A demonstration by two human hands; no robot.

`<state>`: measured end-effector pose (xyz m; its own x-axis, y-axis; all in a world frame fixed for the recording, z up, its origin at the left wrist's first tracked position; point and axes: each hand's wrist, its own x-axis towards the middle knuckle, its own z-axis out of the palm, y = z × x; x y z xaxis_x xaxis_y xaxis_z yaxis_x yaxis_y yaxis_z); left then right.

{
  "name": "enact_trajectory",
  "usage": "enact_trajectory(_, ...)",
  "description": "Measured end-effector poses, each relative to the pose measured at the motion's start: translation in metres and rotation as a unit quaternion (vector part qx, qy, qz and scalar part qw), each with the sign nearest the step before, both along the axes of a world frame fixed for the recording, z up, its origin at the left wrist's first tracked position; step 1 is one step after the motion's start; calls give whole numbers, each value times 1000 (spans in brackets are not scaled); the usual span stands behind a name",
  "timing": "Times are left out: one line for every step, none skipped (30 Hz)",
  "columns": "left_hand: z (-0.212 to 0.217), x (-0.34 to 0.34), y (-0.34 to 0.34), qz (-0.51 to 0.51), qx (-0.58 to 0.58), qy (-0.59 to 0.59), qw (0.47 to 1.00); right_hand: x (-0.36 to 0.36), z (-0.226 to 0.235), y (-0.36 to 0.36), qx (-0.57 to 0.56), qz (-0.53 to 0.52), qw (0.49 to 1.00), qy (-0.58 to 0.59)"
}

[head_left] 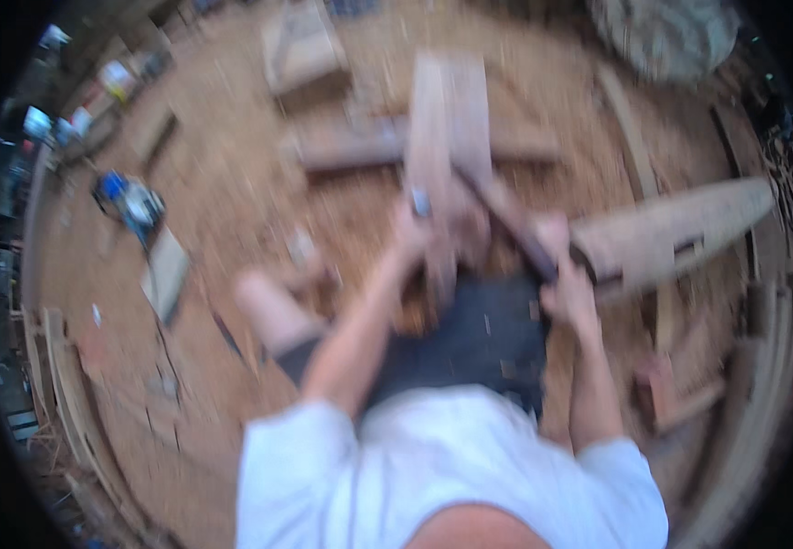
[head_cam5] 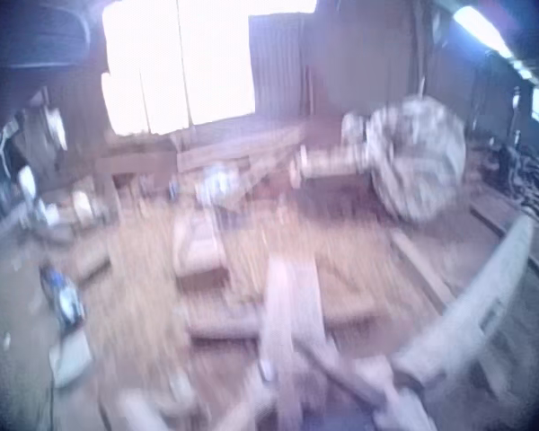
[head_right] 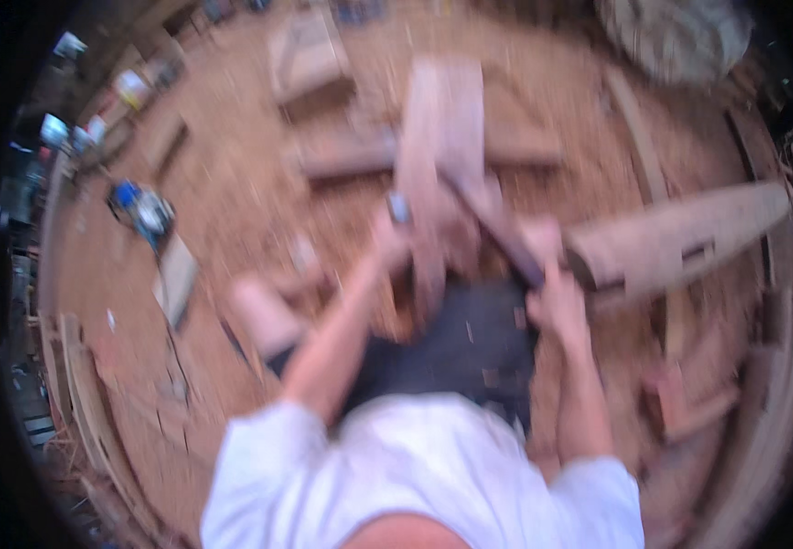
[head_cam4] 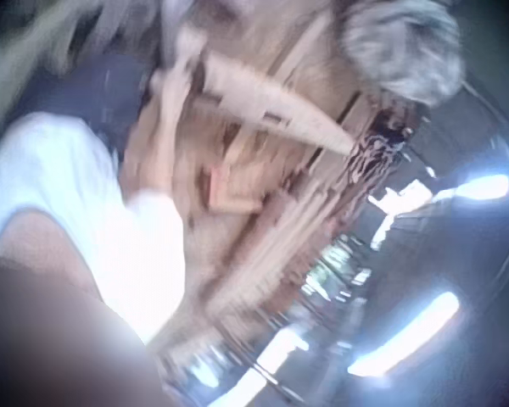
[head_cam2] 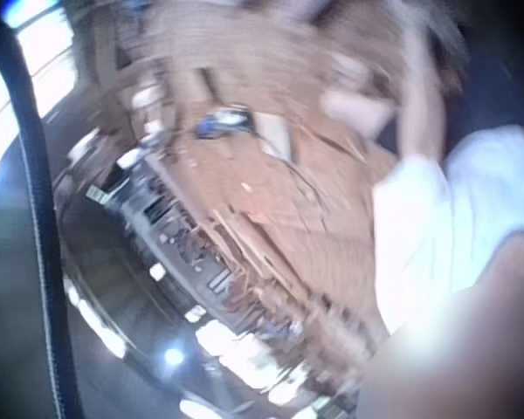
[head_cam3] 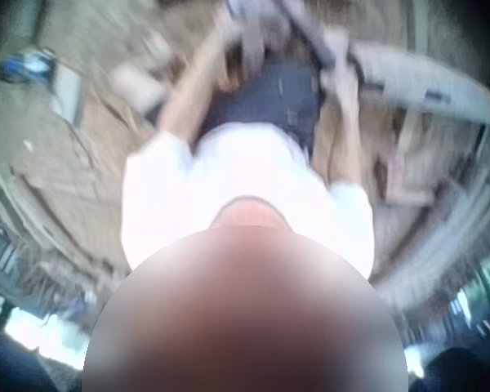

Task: The person sits on the floor and uses a chisel and mallet to carve a rectangular wooden plank. They repeatedly strike the chisel to remove wood chips, occasionally adjusting the tool and the plank's position.

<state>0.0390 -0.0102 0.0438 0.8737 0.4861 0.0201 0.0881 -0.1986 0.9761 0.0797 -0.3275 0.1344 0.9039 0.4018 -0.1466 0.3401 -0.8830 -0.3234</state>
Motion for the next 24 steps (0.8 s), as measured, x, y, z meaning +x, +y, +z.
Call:
enact_trajectory(7,0,1,1,-88,52,995,0,-2,-5,21,-41,996,79)
enact_trajectory(17,-1,4,-10,-50,96,994,-4,-5,-10,22,-42,997,56)
enact_trajectory(25,-1,2,-27,-61,119,991,-9,-4,-18,65,-44,995,66)
enact_trajectory(32,-8,-1,-34,-57,75,995,-14,-4,-23,66,-73,991,88)
enact_trajectory(38,-12,-2,-47,-59,128,989,-22,-1,-29,77,-87,988,102)
enact_trajectory(42,-15,-4,-66,-50,139,987,-27,0,-33,115,-82,986,93)
enact_trajectory(43,-22,-7,-84,-47,173,980,-33,3,-36,110,-95,982,122)
enact_trajectory(42,-27,-8,-82,-54,142,985,-37,5,-36,95,-125,977,146)
enact_trajectory(40,-27,-10,-76,-61,127,987,-39,8,-35,154,-110,973,129)
enact_trajectory(36,-28,-9,-64,-69,117,989,-38,10,-31,184,-88,972,114)
enact_trajectory(31,-28,-10,-58,-80,110,989,-36,15,-26,197,-85,970,110)
enact_trajectory(26,-26,-9,-63,-74,101,990,-31,20,-20,209,-93,968,105)
enact_trajectory(22,-25,-8,-60,-67,90,992,-25,27,-11,255,-42,962,87)
enact_trajectory(19,-23,-7,-55,-61,79,993,-19,35,-2,283,-66,950,116)
enact_trajectory(17,-21,-6,-57,-60,97,992,-13,44,8,275,-42,955,99)
enact_trajectory(16,-20,-6,-56,-59,97,992,-6,55,18,258,-45,961,91)
enact_trajectory(17,-18,-6,-55,-56,104,991,-2,67,28,275,-21,958,79)
enact_trajectory(18,-18,-6,-48,-52,113,991,1,78,38,294,-2,952,83)
enact_trajectory(20,-18,-7,-46,-67,110,991,6,87,49,300,27,952,51)
enact_trajectory(21,-20,-7,-42,-70,117,990,7,97,59,323,57,943,52)
enact_trajectory(22,-21,-8,-32,-72,132,988,7,104,69,334,75,939,37)
enact_trajectory(21,-23,-8,-23,-70,136,988,5,110,77,352,89,931,27)
enact_trajectory(20,-26,-7,-22,-63,154,986,2,115,84,368,88,926,23)
enact_trajectory(18,-28,-6,-21,-52,162,985,-1,119,90,383,86,920,19)
